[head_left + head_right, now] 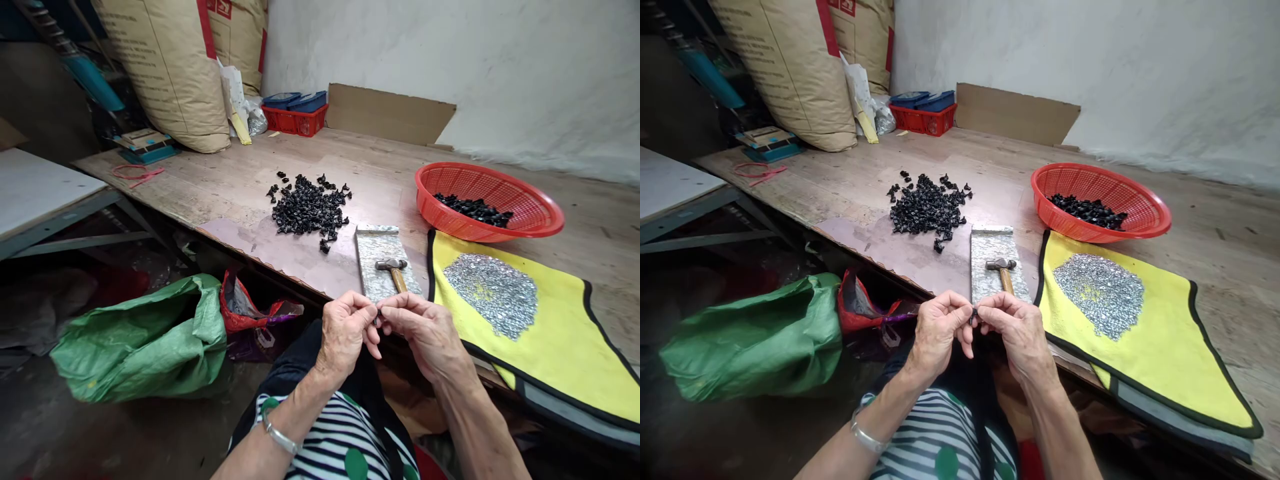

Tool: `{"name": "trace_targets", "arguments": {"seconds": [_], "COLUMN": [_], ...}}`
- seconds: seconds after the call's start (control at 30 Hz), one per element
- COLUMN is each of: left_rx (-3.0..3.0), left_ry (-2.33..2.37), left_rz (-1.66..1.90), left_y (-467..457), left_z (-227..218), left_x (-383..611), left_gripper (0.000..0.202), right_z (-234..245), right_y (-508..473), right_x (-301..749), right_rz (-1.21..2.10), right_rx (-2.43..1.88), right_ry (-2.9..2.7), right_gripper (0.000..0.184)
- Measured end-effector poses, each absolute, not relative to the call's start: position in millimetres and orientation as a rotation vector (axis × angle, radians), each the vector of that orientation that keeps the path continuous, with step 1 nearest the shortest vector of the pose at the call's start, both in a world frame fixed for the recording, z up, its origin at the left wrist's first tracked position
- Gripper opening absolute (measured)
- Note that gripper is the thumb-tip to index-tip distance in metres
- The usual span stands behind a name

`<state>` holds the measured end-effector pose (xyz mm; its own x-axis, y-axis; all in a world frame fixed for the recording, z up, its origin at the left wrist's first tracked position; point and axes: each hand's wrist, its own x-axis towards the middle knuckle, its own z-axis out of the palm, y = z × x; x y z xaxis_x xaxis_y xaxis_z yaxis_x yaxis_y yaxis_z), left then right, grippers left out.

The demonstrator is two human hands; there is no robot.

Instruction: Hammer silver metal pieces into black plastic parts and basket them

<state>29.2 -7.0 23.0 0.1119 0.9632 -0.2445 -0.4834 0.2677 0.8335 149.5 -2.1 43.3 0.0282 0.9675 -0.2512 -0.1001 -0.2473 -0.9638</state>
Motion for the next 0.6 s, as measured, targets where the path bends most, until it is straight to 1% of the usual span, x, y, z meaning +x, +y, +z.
{"name": "trace_targets", "arguments": {"seconds": [0.1,0.27,0.47,0.6], "left_rx": [0.675,0.655,0.767,0.849], "left_ry": [0.940,0.911,0.835,0.967], "left_rz": [1.185,1.185,1.084,1.078], "left_y": [-7,-6,-3,-4], "left_z": [20,18,21,19], "left_x": [30,27,17,15], "left_gripper": [0.022,0.020,0.014,0.009], "right_z": [43,41,42,42], "right_y": [-1,-3,-1,-1], "right_x": [149,148,150,149], "right_rz": [1.469,1.490,1.480,1.459], "right_rx": [-1.348,-1.310,-1.315,-1.327], "right_ry": [-0.994,-0.969,-0.830,-0.783], "right_gripper": [0.021,0.018,0.021,0.022]}}
